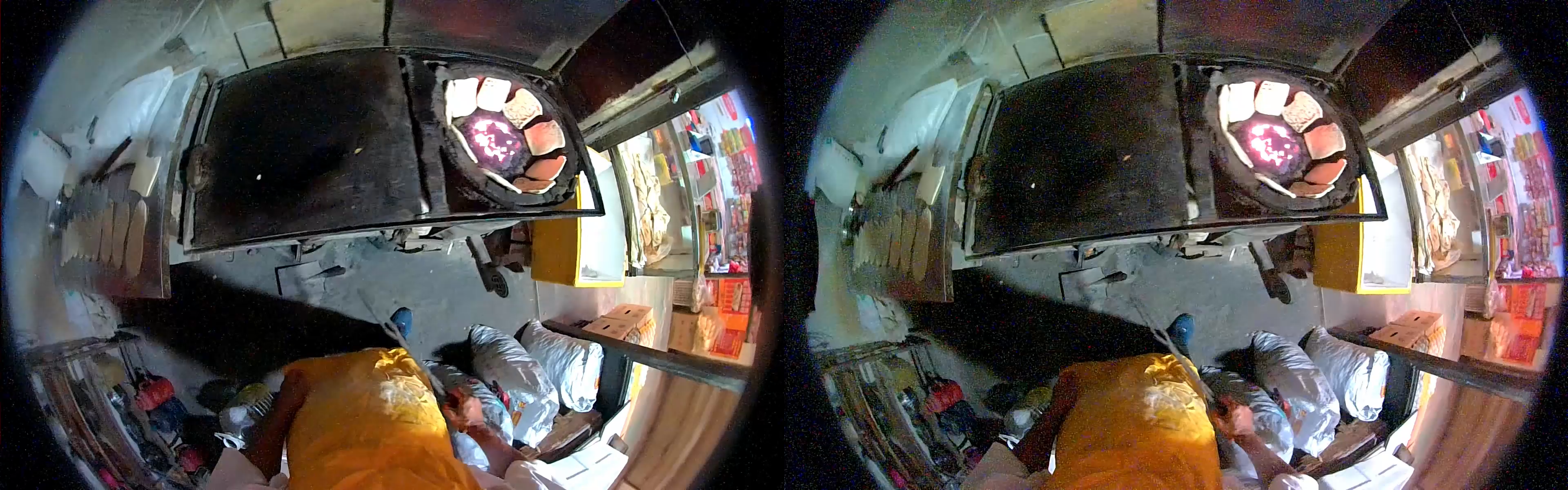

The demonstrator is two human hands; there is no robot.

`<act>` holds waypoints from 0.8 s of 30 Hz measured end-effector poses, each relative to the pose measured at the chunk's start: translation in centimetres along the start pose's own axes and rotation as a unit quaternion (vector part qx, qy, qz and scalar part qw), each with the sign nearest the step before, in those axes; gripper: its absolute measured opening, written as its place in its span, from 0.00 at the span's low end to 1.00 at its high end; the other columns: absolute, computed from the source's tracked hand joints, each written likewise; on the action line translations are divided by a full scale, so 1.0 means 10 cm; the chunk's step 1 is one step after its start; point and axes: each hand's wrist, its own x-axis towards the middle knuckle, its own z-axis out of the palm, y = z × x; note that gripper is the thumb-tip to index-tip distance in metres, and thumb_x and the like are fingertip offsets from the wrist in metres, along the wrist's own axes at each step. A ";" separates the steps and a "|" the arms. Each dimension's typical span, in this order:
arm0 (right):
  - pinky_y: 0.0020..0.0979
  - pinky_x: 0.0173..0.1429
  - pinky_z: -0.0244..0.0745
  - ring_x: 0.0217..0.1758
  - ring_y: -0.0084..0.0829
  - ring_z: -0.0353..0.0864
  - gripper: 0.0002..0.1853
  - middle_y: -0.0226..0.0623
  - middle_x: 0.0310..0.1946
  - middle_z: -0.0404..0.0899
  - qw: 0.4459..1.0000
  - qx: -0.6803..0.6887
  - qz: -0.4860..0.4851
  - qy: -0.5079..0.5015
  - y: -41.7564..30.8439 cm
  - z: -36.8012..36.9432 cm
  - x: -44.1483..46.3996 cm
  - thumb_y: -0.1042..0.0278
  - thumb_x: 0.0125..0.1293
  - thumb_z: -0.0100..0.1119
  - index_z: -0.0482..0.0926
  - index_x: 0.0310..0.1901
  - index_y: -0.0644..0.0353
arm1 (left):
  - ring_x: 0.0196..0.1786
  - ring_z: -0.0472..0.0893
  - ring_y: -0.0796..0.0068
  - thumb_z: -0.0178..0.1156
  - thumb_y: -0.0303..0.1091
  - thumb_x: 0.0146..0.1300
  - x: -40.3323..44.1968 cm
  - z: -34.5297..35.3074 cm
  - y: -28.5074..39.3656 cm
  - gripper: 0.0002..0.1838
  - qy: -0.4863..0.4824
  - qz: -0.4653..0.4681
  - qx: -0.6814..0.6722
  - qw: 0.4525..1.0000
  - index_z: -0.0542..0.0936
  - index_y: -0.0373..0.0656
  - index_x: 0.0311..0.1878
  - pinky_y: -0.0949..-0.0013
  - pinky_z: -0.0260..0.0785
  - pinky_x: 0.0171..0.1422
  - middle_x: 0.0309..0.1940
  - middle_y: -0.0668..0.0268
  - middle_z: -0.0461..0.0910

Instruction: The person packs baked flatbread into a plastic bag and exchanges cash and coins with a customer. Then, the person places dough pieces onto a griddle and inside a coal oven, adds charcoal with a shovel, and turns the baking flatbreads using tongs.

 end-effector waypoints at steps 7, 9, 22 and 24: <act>0.39 0.42 0.78 0.37 0.44 0.84 0.22 0.45 0.35 0.83 0.982 0.084 0.003 -0.169 -1.18 0.93 0.57 0.53 0.57 0.63 0.80 0.51 0.55 | 0.54 0.76 0.50 0.53 0.41 0.68 -0.01 -0.29 -1.51 0.19 -0.052 0.036 -0.128 0.990 0.74 0.37 0.55 0.54 0.69 0.57 0.51 0.50 0.75; 0.38 0.41 0.78 0.35 0.40 0.84 0.25 0.45 0.32 0.82 0.953 0.097 0.127 -0.258 -2.09 0.92 0.75 0.53 0.57 0.64 0.78 0.54 0.58 | 0.57 0.74 0.48 0.55 0.41 0.67 -0.11 -0.78 -0.83 0.19 -0.028 -0.060 -0.007 0.998 0.75 0.38 0.54 0.52 0.67 0.60 0.53 0.50 0.75; 0.46 0.39 0.77 0.38 0.49 0.82 0.16 0.49 0.32 0.78 0.859 -0.288 -0.350 -0.237 -2.52 3.50 3.33 0.62 0.56 0.63 0.75 0.40 0.62 | 0.61 0.70 0.50 0.62 0.42 0.57 0.12 -0.14 -1.71 0.23 0.098 0.029 0.114 0.988 0.75 0.43 0.54 0.46 0.58 0.66 0.54 0.56 0.74; 0.47 0.39 0.76 0.36 0.51 0.81 0.14 0.47 0.29 0.79 0.885 -0.250 -0.337 -0.201 -2.77 3.79 3.65 0.62 0.58 0.62 0.73 0.40 0.61 | 0.61 0.69 0.50 0.62 0.43 0.56 0.18 -0.09 -1.75 0.24 0.123 0.032 0.081 0.989 0.74 0.43 0.54 0.44 0.54 0.67 0.55 0.56 0.73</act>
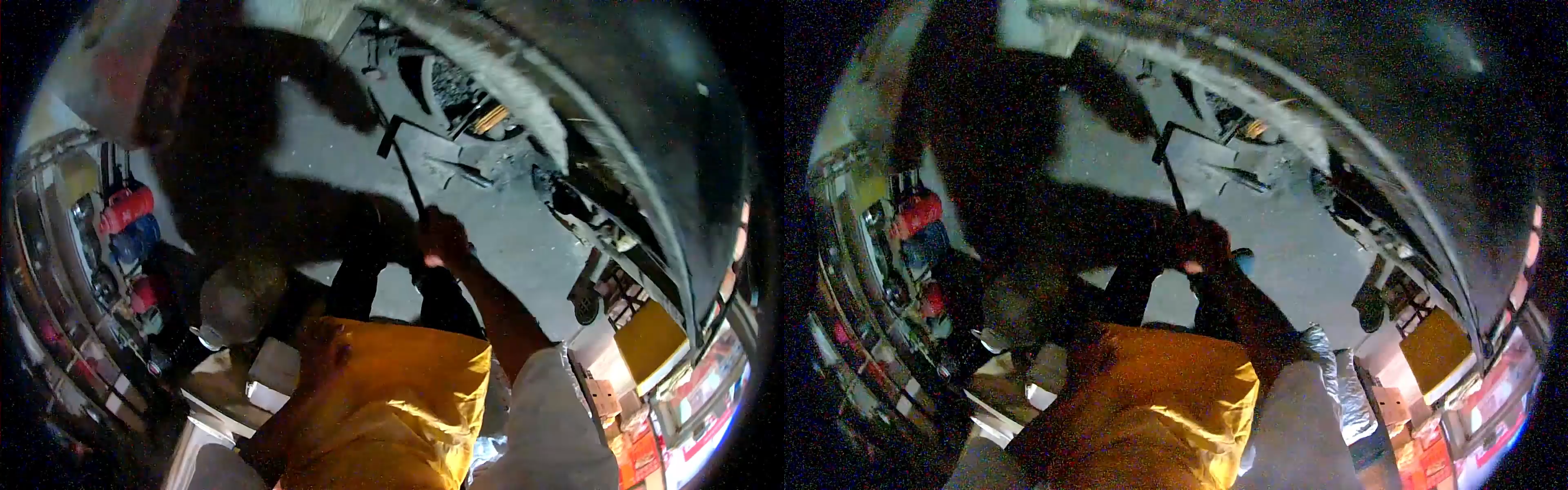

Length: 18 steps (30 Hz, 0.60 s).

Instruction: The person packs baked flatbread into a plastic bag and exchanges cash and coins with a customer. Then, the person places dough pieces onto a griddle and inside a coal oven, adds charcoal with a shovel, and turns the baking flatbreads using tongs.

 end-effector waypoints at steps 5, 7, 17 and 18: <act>0.44 0.49 0.74 0.48 0.47 0.77 0.21 0.47 0.44 0.76 0.995 -0.029 -0.068 0.070 0.44 0.44 1.09 0.62 0.63 0.58 0.72 0.57 0.55 | 0.57 0.71 0.49 0.61 0.43 0.56 0.14 -0.07 0.16 0.23 0.059 -0.029 0.018 0.998 0.75 0.42 0.52 0.46 0.61 0.63 0.52 0.55 0.74; 0.44 0.52 0.73 0.52 0.47 0.75 0.25 0.48 0.50 0.75 0.953 -0.109 -0.171 0.223 0.92 0.53 1.30 0.57 0.65 0.56 0.69 0.62 0.54 | 0.52 0.73 0.46 0.60 0.43 0.58 0.20 -0.05 0.14 0.20 0.079 0.001 -0.038 0.996 0.76 0.43 0.50 0.47 0.66 0.57 0.48 0.54 0.75; 0.44 0.54 0.68 0.56 0.47 0.72 0.32 0.47 0.59 0.71 0.973 -0.191 0.061 0.117 2.53 0.58 2.08 0.47 0.66 0.55 0.64 0.68 0.52 | 0.50 0.74 0.46 0.59 0.42 0.60 0.60 -0.38 0.25 0.17 0.008 -0.100 -0.069 0.993 0.77 0.44 0.50 0.49 0.65 0.55 0.47 0.54 0.76; 0.43 0.46 0.71 0.47 0.45 0.76 0.34 0.47 0.51 0.76 0.975 -0.141 0.113 0.127 2.57 0.57 2.08 0.46 0.65 0.56 0.62 0.70 0.52 | 0.50 0.74 0.47 0.59 0.41 0.60 0.61 -0.39 0.24 0.18 0.013 -0.093 -0.068 0.993 0.77 0.44 0.50 0.49 0.64 0.56 0.47 0.55 0.76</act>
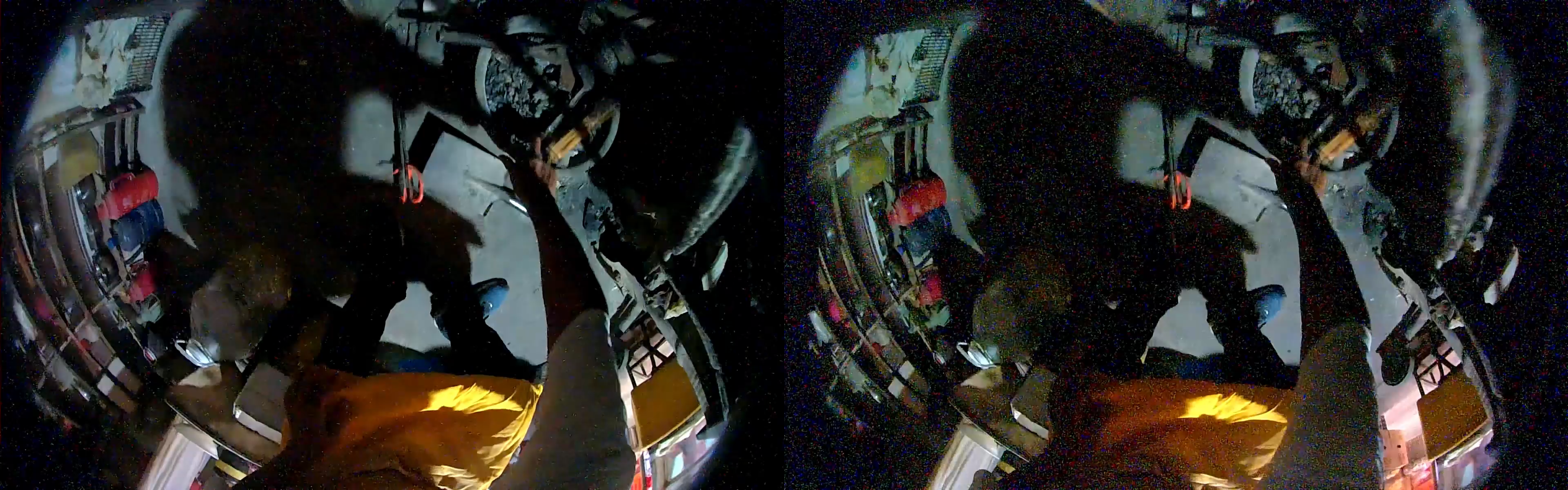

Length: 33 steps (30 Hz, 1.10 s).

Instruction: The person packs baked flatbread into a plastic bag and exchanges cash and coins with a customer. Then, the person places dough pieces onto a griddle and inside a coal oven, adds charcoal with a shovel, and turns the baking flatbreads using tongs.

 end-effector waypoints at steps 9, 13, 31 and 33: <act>0.32 0.49 0.73 0.46 0.37 0.76 0.29 0.47 0.56 0.72 0.797 0.541 0.021 0.267 0.72 -0.72 0.01 0.67 0.69 0.45 0.56 0.70 0.63 | 0.57 0.71 0.48 0.60 0.38 0.60 -0.35 0.04 -0.10 0.19 0.024 0.037 0.032 0.999 0.76 0.45 0.54 0.47 0.60 0.63 0.52 0.55 0.74; 0.27 0.52 0.71 0.49 0.28 0.75 0.25 0.39 0.57 0.74 0.650 0.687 0.131 0.297 0.06 -1.26 -0.18 0.68 0.70 0.47 0.62 0.67 0.65 | 0.61 0.69 0.48 0.60 0.37 0.59 -0.26 0.08 -0.11 0.21 0.047 0.056 0.080 0.994 0.76 0.45 0.56 0.46 0.56 0.68 0.56 0.55 0.73; 0.28 0.14 0.44 0.09 0.21 0.52 0.13 0.18 0.10 0.55 0.429 0.830 0.318 0.162 -1.10 -0.28 -1.44 0.46 0.70 0.45 0.77 0.44 0.39 | 0.65 0.66 0.46 0.60 0.40 0.60 -0.27 -0.01 -0.30 0.22 0.010 0.058 0.066 0.996 0.75 0.44 0.56 0.46 0.57 0.68 0.62 0.54 0.70; 0.27 0.15 0.46 0.10 0.20 0.54 0.12 0.18 0.11 0.57 0.471 0.806 0.306 0.189 -1.04 0.18 -1.41 0.47 0.71 0.47 0.77 0.46 0.39 | 0.65 0.66 0.46 0.60 0.40 0.60 -0.26 0.00 -0.33 0.22 0.012 0.065 0.063 0.996 0.75 0.44 0.56 0.46 0.57 0.68 0.62 0.54 0.70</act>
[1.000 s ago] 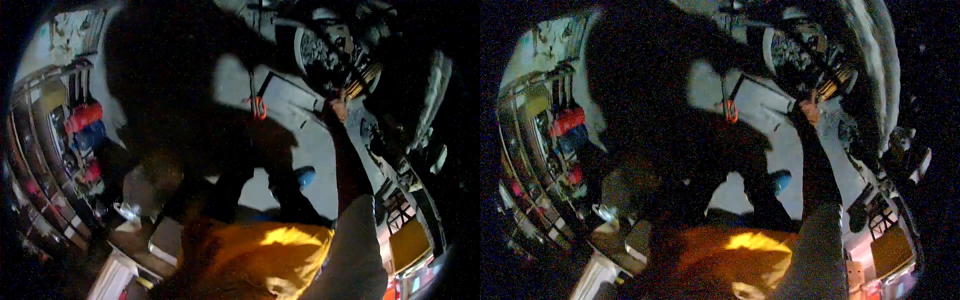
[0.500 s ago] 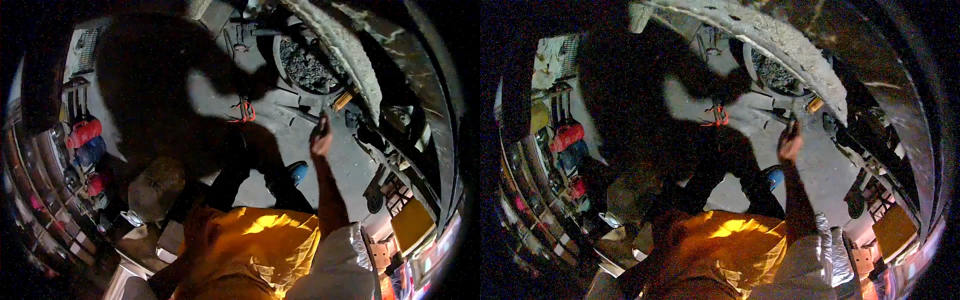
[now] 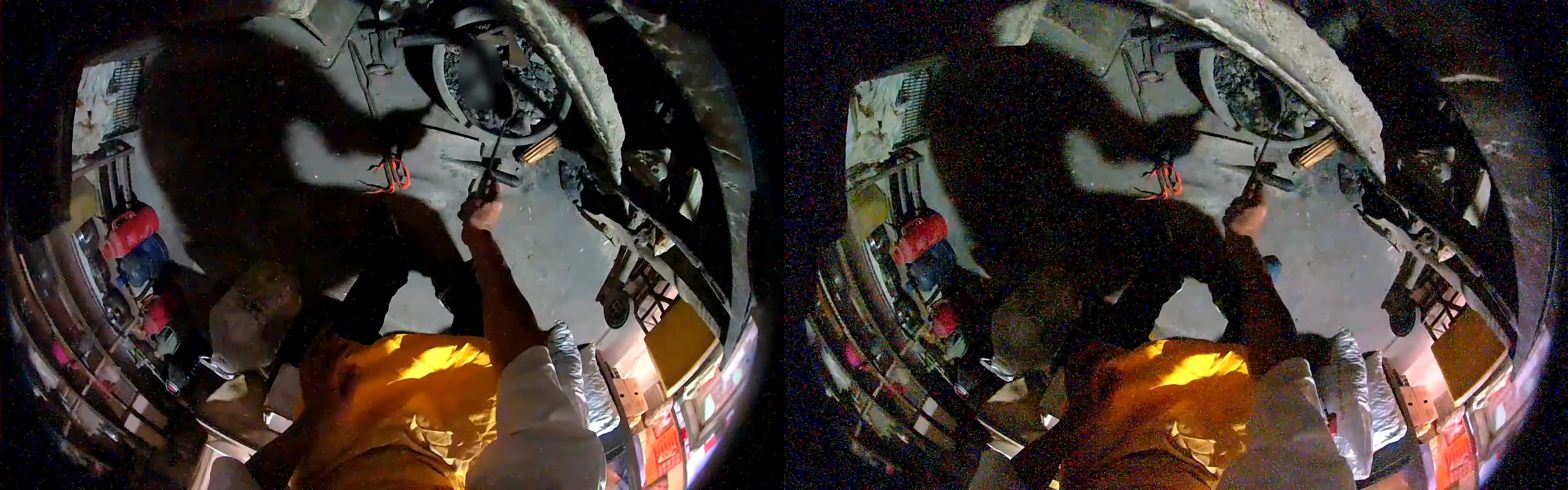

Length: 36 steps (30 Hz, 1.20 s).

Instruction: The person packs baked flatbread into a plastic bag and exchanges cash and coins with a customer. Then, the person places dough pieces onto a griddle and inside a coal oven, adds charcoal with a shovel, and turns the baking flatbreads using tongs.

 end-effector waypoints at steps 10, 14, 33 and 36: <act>0.29 0.17 0.52 0.13 0.21 0.58 0.16 0.27 0.20 0.67 0.974 -0.192 -0.114 -0.023 0.23 0.38 -0.27 0.62 0.74 0.45 0.76 0.58 0.51 | 0.63 0.67 0.46 0.59 0.39 0.60 0.06 -0.03 -0.12 0.20 0.016 0.021 -0.013 1.000 0.76 0.43 0.55 0.46 0.59 0.67 0.60 0.54 0.71; 0.30 0.20 0.57 0.16 0.22 0.62 0.17 0.30 0.21 0.71 0.879 -0.356 -0.309 -0.064 0.04 0.33 -0.45 0.63 0.75 0.42 0.75 0.59 0.54 | 0.63 0.68 0.46 0.59 0.39 0.61 0.09 -0.05 -0.16 0.20 0.020 0.028 -0.018 0.999 0.76 0.43 0.55 0.46 0.59 0.66 0.59 0.54 0.71; 0.35 0.24 0.65 0.20 0.28 0.70 0.15 0.30 0.21 0.71 0.936 -0.042 0.227 -0.265 -0.55 0.46 0.25 0.52 0.72 0.48 0.77 0.34 0.51 | 0.50 0.74 0.48 0.56 0.43 0.63 0.23 -0.05 0.08 0.16 0.048 0.025 -0.062 0.997 0.77 0.47 0.51 0.45 0.67 0.53 0.47 0.56 0.76; 0.33 0.61 0.69 0.57 0.33 0.76 0.23 0.43 0.56 0.77 0.859 -0.385 -0.205 -0.268 -0.53 -0.07 0.75 0.59 0.71 0.50 0.72 0.63 0.62 | 0.51 0.74 0.48 0.57 0.43 0.63 0.24 -0.12 0.17 0.16 0.049 0.041 -0.064 0.996 0.77 0.46 0.51 0.45 0.66 0.54 0.48 0.55 0.76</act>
